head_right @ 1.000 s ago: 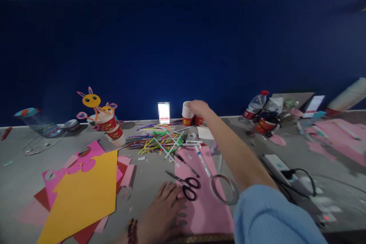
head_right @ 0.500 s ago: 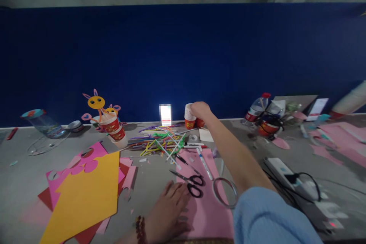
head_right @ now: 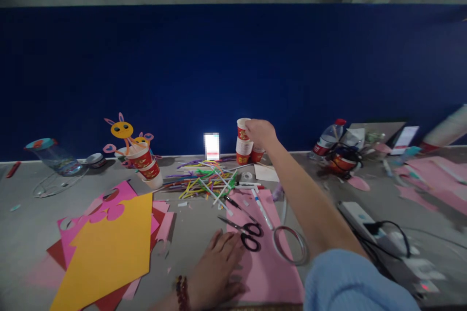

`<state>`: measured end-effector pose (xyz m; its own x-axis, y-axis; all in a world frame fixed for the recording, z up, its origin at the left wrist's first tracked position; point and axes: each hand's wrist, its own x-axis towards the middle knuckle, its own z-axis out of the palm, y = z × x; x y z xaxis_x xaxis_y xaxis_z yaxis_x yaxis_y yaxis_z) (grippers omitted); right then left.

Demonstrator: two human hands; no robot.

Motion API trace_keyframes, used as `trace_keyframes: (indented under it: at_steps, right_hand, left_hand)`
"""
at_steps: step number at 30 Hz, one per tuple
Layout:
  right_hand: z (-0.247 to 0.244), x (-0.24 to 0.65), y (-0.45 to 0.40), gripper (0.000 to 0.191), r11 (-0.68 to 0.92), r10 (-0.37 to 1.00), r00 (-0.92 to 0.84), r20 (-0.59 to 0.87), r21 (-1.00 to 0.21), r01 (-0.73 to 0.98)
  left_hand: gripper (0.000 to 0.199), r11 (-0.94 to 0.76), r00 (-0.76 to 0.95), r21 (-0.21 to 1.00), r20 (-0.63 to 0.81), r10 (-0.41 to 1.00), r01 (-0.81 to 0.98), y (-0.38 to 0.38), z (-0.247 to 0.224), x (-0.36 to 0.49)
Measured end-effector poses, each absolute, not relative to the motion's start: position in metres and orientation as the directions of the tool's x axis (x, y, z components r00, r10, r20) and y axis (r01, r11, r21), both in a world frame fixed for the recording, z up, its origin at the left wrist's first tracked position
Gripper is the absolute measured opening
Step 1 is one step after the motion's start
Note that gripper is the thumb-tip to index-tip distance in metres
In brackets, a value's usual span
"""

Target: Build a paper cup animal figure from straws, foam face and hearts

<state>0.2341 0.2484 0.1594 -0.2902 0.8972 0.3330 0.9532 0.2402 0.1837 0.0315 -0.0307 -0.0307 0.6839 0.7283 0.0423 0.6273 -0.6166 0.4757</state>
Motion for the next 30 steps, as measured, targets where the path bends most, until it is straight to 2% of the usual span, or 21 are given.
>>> trace_keyframes:
  at_steps: [3,6,8,10,11,13,14,16,18,20,22,24,26,28,30]
  right_hand:
    - [0.176,0.239,0.230,0.032,0.262,0.854,-0.297,0.427,0.139,0.955]
    - [0.174,0.238,0.197,0.033,0.322,0.806,-0.297,0.512,0.042,0.946]
    - [0.159,0.234,0.165,0.029,0.474,0.771,-0.288,0.568,-0.212,0.855]
    - [0.136,0.227,0.129,0.027,0.565,0.791,-0.292,0.537,-0.461,0.684]
    - [0.122,0.223,0.111,0.026,0.560,0.816,-0.297,0.495,-0.553,0.617]
    - [0.095,0.213,0.075,0.023,0.543,0.840,-0.331,0.431,-0.655,0.526]
    - [0.082,0.209,0.059,0.022,0.551,0.833,-0.361,0.419,-0.679,0.486]
    - [0.061,0.199,0.031,0.019,0.547,0.824,-0.417,0.383,-0.728,0.414]
    - [0.045,0.189,0.010,0.019,0.521,0.834,-0.413,0.365,-0.769,0.371]
    - [0.032,0.183,-0.005,0.019,0.502,0.847,-0.373,0.378,-0.799,0.330]
    - [0.020,0.184,-0.015,0.016,0.485,0.863,-0.321,0.391,-0.818,0.308]
    - [0.008,0.195,-0.021,0.021,0.436,0.896,-0.242,0.371,-0.838,0.328]
    - [-0.002,0.214,-0.023,0.028,0.342,0.938,-0.088,0.336,-0.849,0.404]
    - [-0.009,0.233,-0.022,0.024,0.251,0.940,0.065,0.335,-0.808,0.532]
    - [-0.012,0.244,-0.018,0.020,0.228,0.943,0.026,0.331,-0.702,0.675]
  left_hand:
    - [0.071,-0.593,0.675,0.539,0.061,0.735,0.598,-0.030,-0.032,0.032]
    - [0.062,-0.531,0.590,0.659,0.161,0.791,0.532,-0.029,-0.028,0.029]
    - [0.050,-0.464,0.422,0.765,0.276,0.863,0.447,-0.028,-0.022,0.022]
    - [0.045,-0.390,0.181,0.868,0.349,0.919,0.307,-0.024,-0.013,0.013]
    - [0.046,-0.368,0.078,0.907,0.360,0.930,0.206,-0.022,-0.007,0.009]
    - [0.058,-0.292,0.009,0.955,0.293,0.956,-0.048,-0.016,0.002,-0.001]
    - [0.064,-0.225,0.052,0.962,0.235,0.971,-0.154,-0.013,0.006,-0.005]
    - [0.078,-0.056,0.212,0.965,0.113,0.971,-0.258,-0.010,0.011,-0.011]
    - [0.075,0.079,0.351,0.966,0.013,0.936,-0.246,-0.011,0.009,-0.014]
    - [0.067,0.163,0.403,0.959,-0.057,0.913,-0.232,-0.015,0.004,-0.015]
    - [0.065,0.227,0.393,0.938,-0.111,0.913,-0.263,-0.021,-0.003,-0.016]
    - [0.068,0.265,0.353,0.925,-0.160,0.922,-0.272,-0.026,-0.009,-0.019]
    - [0.064,0.216,0.234,0.958,-0.170,0.957,-0.189,-0.028,-0.012,-0.023]
    - [0.056,0.107,0.068,0.993,-0.104,0.992,-0.041,-0.029,-0.011,-0.027]
    - [0.051,0.046,-0.003,0.996,-0.046,0.999,0.073,-0.028,-0.009,-0.028]
